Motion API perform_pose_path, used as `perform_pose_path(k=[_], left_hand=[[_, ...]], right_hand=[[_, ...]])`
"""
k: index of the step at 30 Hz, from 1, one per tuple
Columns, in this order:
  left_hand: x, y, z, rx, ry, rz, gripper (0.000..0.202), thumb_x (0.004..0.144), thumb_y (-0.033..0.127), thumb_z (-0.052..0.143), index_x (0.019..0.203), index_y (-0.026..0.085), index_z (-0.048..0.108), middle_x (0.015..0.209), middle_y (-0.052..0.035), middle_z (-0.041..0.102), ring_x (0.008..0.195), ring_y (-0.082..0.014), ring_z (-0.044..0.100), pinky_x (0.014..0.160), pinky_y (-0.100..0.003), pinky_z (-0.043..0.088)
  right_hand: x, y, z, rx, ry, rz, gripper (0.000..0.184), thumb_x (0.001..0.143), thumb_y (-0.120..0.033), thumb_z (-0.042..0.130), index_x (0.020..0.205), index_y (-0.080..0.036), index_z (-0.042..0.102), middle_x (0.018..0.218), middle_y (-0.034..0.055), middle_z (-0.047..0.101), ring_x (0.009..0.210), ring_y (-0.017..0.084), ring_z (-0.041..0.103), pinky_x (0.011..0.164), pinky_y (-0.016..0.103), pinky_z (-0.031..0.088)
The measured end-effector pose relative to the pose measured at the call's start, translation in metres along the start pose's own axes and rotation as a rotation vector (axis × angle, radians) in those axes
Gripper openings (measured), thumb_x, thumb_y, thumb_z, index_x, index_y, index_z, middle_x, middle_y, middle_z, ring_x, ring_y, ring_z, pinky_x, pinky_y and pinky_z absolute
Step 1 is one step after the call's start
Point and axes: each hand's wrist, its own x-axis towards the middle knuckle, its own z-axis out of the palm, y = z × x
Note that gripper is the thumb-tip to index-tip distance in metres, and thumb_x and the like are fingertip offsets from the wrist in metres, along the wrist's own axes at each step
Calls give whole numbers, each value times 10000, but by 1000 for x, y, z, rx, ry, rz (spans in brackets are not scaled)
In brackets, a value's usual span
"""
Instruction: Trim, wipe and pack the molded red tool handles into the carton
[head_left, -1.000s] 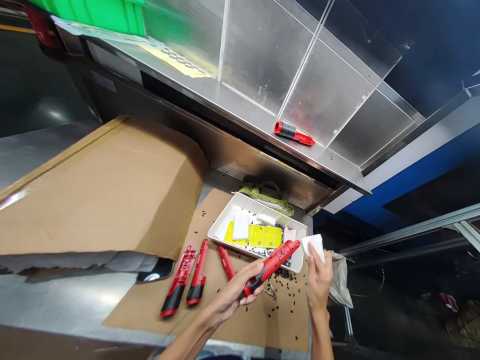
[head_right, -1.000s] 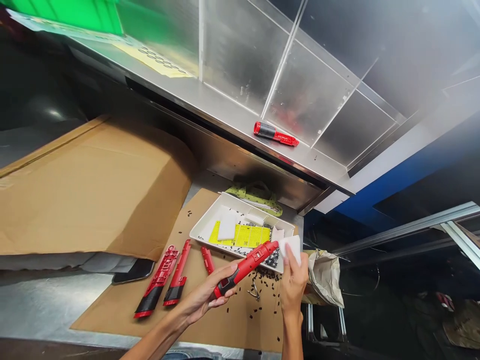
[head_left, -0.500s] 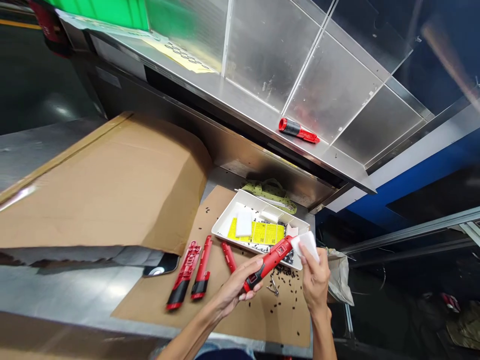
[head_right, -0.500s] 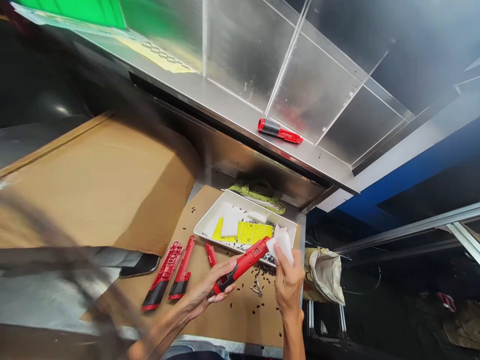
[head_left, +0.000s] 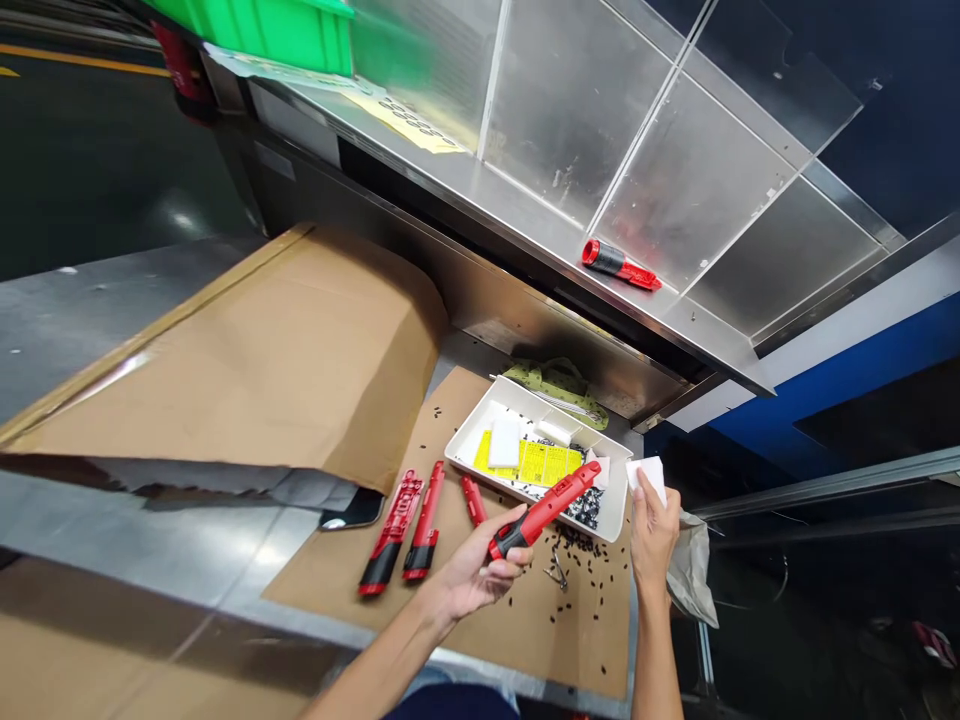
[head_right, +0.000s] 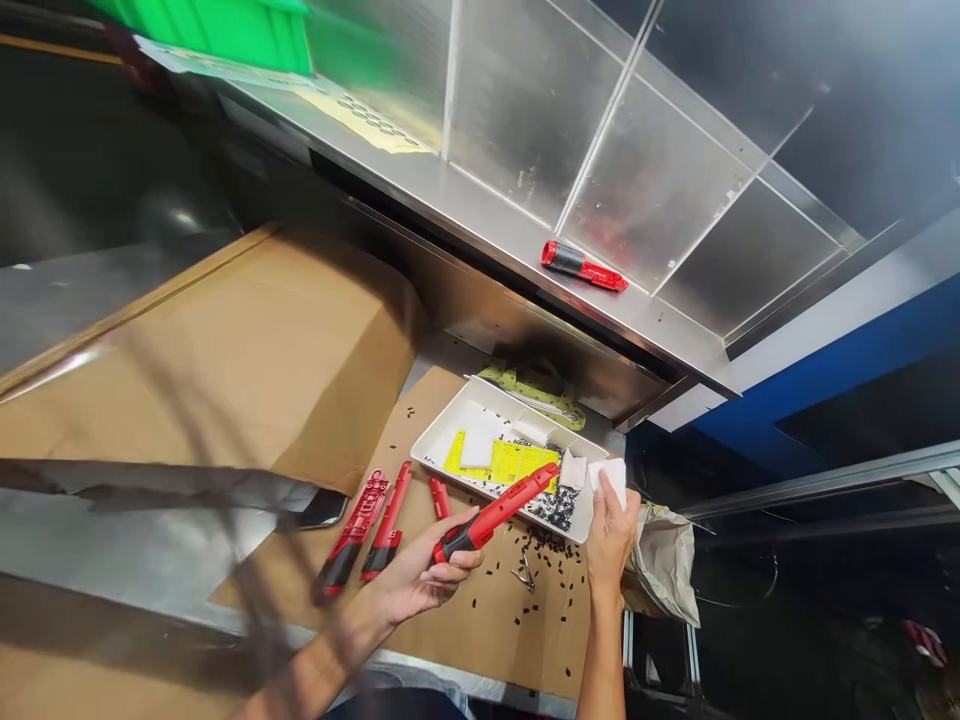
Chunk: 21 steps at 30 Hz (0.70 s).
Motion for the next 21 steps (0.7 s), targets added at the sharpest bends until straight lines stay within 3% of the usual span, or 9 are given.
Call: perform_pose_path(k=[4,9,12,14,17,18,21], left_hand=[[-4,0,-1,-32,30,28,445,1025,446,291,773,137,488,519,55,439,299,9,261,284,-59,190],[-7,-2,-4,-9,96,114,365,999,413,419,810,120,527,626,-29,591,339,-5,372,311,-80,281],[-6,-8,-7,14,143,220,279,948,399,548,1005,127,568,680,-43,645,405,-44,485,388,-110,392],[-6,-17,-16,115,201,362,443,891,422,638,1229,158,528,696,-26,661,464,-73,544,445,-134,436],[-8,-39,-49,455,380,602,825,789,585,688,1432,154,403,701,-6,643,507,-111,556,463,-182,441],[-10,-48,-64,576,449,648,876,783,648,647,1456,152,385,749,-16,648,541,-126,569,490,-207,465],[-17,-78,-116,883,665,657,825,860,713,432,1510,217,323,1063,-82,677,797,-206,660,760,-334,564]], right_hand=[[-8,10,19,-28,-129,65,565,948,-572,364,1269,-205,650,1028,102,519,963,226,571,764,316,494],[-5,15,52,-103,-353,86,521,910,-522,439,1336,-267,596,1130,111,543,1032,256,588,855,376,502],[-5,7,61,-156,-433,73,560,838,-464,576,1368,-288,561,1333,152,474,1292,367,445,1006,519,409],[-11,2,58,-174,-452,61,625,827,-449,595,1420,-280,498,1454,170,374,1405,407,291,1061,587,332],[-31,0,43,-141,-481,35,610,893,-467,496,1453,-229,451,1501,182,320,1414,366,308,1072,542,361],[-42,0,37,-100,-495,25,590,911,-477,467,1441,-218,467,1492,179,337,1395,345,352,1070,510,384],[-82,1,19,52,-525,46,525,940,-492,432,1387,-236,532,1458,144,395,1365,296,418,1073,444,415]])
